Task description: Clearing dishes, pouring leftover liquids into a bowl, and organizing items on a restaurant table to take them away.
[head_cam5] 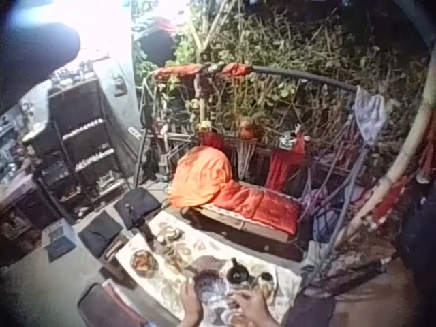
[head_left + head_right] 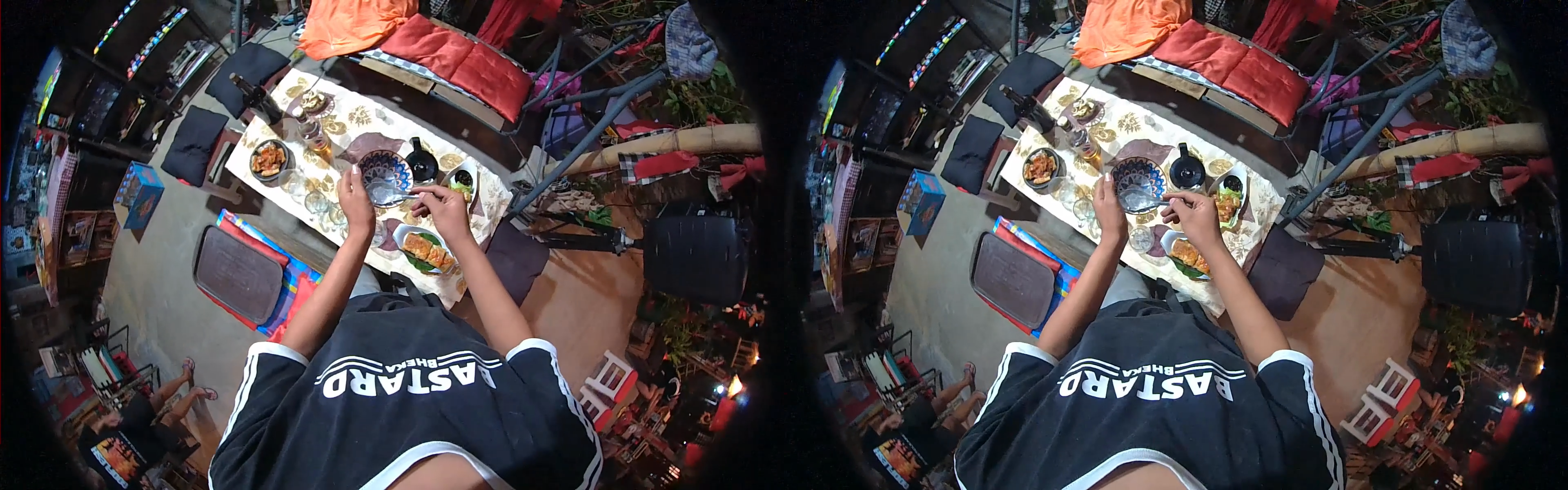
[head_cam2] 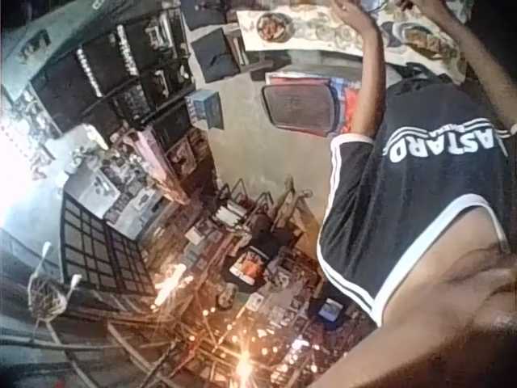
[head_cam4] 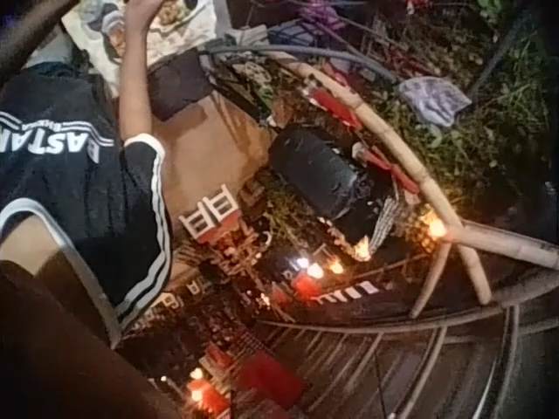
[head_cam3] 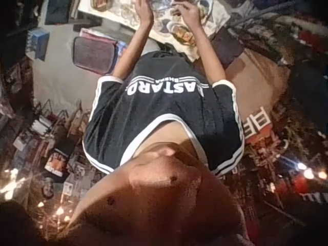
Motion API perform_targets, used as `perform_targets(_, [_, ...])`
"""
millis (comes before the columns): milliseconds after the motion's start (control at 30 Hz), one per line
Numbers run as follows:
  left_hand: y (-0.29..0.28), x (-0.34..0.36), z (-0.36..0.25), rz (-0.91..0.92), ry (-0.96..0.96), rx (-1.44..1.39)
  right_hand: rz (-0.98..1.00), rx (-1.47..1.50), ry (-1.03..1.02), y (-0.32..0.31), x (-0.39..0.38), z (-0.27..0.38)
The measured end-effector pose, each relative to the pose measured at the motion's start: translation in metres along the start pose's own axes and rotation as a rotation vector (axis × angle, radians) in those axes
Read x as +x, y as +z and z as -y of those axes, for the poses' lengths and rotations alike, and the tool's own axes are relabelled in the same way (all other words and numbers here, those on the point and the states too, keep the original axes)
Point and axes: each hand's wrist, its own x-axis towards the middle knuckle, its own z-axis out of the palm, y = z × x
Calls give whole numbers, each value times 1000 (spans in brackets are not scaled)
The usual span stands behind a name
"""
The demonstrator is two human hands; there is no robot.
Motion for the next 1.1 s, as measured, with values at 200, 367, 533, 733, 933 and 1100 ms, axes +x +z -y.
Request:
perform_targets(200, [-11,20,11,76,-37,-126,-35,115,120,15,20,-2])
perform_targets(367, [-22,22,1,95,-63,-211,29,58,95,16,31,3])
perform_targets(533, [-39,23,20,71,-48,-190,89,25,65,17,39,15])
perform_targets(733, [-65,6,47,-85,-65,-115,128,16,72,2,44,6])
perform_targets(933, [-112,-13,93,-289,-104,-204,155,33,75,-2,54,-36])
perform_targets(1100, [-137,-35,112,-402,-139,-338,178,-1,147,0,67,-99])
